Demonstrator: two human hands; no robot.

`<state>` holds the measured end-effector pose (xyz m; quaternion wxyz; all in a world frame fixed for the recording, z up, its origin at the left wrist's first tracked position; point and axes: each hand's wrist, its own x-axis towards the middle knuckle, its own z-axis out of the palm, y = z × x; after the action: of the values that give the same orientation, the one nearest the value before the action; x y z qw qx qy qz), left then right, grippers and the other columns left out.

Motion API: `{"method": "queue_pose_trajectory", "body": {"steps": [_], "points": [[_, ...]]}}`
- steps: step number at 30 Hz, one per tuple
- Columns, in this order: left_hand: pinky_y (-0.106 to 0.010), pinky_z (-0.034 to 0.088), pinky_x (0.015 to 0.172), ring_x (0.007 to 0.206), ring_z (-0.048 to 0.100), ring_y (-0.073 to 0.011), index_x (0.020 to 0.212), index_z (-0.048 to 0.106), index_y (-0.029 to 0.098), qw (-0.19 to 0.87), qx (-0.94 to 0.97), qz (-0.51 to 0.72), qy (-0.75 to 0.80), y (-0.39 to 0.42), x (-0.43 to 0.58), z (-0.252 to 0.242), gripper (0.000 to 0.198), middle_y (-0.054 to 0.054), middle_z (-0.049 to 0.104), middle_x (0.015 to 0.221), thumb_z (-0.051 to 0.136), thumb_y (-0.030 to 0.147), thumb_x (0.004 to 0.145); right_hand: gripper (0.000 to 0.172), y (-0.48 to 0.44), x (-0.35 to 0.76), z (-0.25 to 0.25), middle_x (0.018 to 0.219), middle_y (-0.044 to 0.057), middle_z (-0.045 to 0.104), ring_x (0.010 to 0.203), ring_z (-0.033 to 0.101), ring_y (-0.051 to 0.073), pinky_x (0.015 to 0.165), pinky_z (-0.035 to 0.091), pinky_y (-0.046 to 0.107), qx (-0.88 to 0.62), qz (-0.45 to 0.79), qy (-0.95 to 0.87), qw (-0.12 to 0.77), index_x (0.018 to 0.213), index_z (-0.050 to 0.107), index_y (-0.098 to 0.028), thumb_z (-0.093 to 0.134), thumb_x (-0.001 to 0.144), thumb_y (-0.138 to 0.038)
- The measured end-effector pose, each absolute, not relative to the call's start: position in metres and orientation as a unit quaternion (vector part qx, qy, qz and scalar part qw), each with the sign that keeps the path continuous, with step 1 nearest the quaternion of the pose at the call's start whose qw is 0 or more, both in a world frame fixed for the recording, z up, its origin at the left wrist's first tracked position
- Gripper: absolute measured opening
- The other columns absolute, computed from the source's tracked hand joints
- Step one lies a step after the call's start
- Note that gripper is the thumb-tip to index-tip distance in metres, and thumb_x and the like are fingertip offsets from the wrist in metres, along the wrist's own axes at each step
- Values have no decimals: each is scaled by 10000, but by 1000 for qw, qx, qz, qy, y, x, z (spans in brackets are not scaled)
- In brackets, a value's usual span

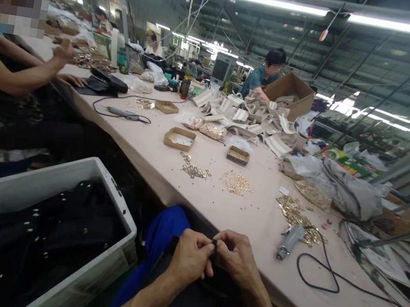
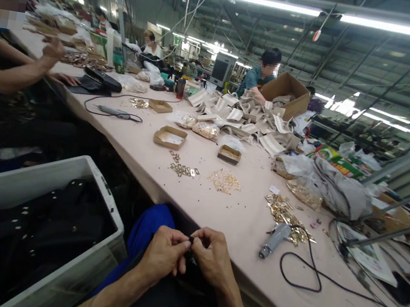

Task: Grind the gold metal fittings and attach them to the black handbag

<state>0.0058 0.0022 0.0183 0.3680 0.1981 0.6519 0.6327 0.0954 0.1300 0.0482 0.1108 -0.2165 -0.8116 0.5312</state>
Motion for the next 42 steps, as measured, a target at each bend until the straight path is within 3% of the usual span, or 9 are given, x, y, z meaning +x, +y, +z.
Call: {"method": "queue_pose_trajectory", "body": {"steps": [5,8,12,18,20,23,29,35,42], "points": [[-184,349,305,270,491,-113,640,749,117,345,173,624,680,0,9,28,283,-46,639,400,617,273,836,316,128,92,41,632,11,617,561,483,120,510,349,220,-235,557,-789,110,801,725,-124,662,852,-430],[-194,365,307,269,487,-117,595,722,126,343,171,631,675,0,10,30,290,-45,627,386,605,255,827,442,128,91,35,549,-14,544,493,416,95,475,300,214,-247,585,-765,107,714,678,-124,700,846,-545],[-194,371,306,261,475,-114,638,744,119,347,161,636,670,2,11,27,249,-29,616,373,567,186,801,529,127,93,32,496,-52,461,421,330,76,437,252,216,-244,676,-687,105,787,685,-127,632,879,-645],[-184,342,305,265,480,-111,640,726,116,350,186,630,668,0,10,24,252,-35,606,376,593,228,822,476,128,95,33,574,-10,554,489,426,95,465,316,215,-250,615,-740,110,753,684,-132,764,773,-601],[-180,339,306,300,545,-122,762,745,106,377,195,643,638,-2,11,22,147,-51,686,499,619,180,780,479,130,95,32,566,-9,553,493,436,101,471,334,221,-260,602,-743,129,720,662,-141,749,778,-609],[-182,350,318,358,600,-119,853,749,108,380,189,664,615,-3,11,14,179,-79,768,739,666,104,694,454,131,94,31,569,-21,548,491,421,95,484,339,223,-251,615,-735,134,734,640,-150,734,804,-589],[-173,332,365,334,469,-52,740,726,101,359,129,696,608,3,9,5,132,-14,685,591,660,38,644,413,133,89,40,596,-13,549,548,435,107,521,327,237,-213,543,-805,113,724,651,-148,630,921,-511],[-201,341,370,356,591,-112,954,725,121,367,189,668,619,2,10,17,189,-38,721,739,586,199,852,402,135,85,40,603,-8,561,593,467,130,563,355,257,-223,460,-847,143,695,649,-159,590,946,-468],[-247,419,586,664,669,-188,629,694,149,249,222,591,735,5,5,16,180,-42,704,636,614,140,790,390,135,81,41,611,-14,565,584,457,129,558,347,257,-214,472,-848,109,713,658,-160,602,935,-476]]}}
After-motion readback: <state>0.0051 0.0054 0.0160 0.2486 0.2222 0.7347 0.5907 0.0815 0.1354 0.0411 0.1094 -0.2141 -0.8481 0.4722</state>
